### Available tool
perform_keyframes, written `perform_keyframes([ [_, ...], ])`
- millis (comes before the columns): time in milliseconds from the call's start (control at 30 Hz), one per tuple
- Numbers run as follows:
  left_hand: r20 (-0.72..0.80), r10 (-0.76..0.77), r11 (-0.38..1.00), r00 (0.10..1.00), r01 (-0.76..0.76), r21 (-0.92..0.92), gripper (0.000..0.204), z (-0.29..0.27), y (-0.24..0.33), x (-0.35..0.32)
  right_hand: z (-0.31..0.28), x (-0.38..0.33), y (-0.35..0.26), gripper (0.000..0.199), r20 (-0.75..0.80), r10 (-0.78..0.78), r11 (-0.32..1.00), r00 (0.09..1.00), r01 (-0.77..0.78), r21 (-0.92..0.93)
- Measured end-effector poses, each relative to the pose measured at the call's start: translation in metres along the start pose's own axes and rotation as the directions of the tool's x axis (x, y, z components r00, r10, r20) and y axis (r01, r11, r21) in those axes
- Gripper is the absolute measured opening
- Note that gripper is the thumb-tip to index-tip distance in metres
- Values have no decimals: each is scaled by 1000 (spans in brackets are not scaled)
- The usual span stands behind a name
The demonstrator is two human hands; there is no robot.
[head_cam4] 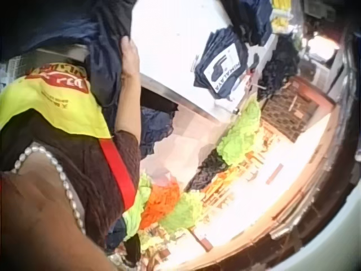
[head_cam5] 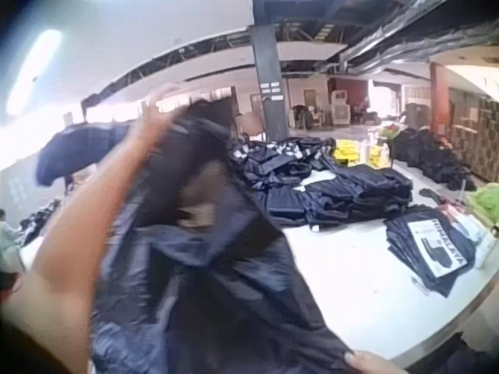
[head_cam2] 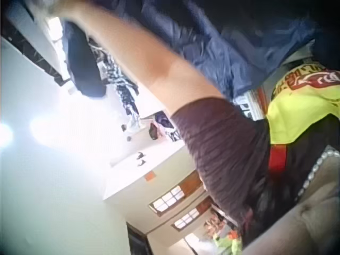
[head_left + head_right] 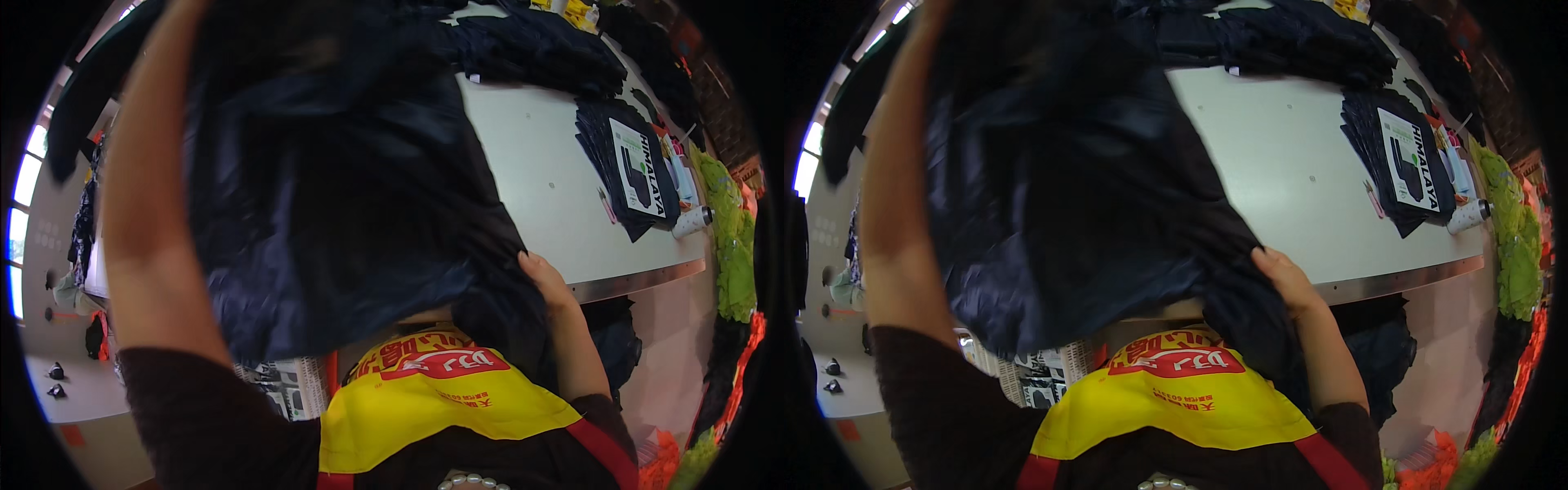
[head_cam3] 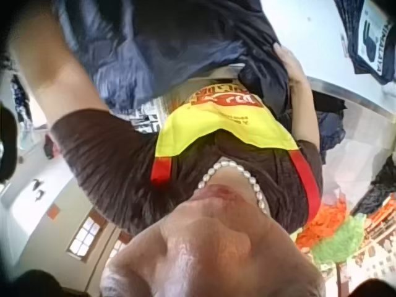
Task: The person folds a black jacket on a table, smooths the fabric, and places it into a plastic bag labeled Himalaya. The person then places the packaged jacket into a white basket and repeats the process with another jacket.
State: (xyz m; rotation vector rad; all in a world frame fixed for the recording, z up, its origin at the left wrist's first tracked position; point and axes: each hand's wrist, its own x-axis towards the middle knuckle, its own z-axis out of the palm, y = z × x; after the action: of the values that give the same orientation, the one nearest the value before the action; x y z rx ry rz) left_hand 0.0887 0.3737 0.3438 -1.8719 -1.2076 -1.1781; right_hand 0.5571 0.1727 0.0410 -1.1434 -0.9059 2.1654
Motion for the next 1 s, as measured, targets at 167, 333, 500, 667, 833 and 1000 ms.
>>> perform_keyframes([
  [167,517,-127,931,846,281,-232,42,115,115,-242,-136,47,59,63,-365,-265,764,892,-37,-644],
  [333,657,-634,772,409,390,502,67,41,161,-463,-123,38,65,88,-291,-484,348,825,-123,-929],
  [500,487,-833,552,263,454,699,75,-2,163,-516,-154,33,87,44,-345,-492,514,799,-54,-856],
  [667,461,-797,587,389,678,442,60,-61,177,-551,-169,-8,62,51,-427,-87,43,900,-425,-904],
  [833,64,-994,108,89,896,431,57,-125,165,-555,-116,63,-15,64,-58,-747,3,662,-84,-996],
  [1000,352,-902,-199,-251,964,177,21,-157,187,-567,-93,204,-42,61,5,-478,-201,878,-104,-974],
])
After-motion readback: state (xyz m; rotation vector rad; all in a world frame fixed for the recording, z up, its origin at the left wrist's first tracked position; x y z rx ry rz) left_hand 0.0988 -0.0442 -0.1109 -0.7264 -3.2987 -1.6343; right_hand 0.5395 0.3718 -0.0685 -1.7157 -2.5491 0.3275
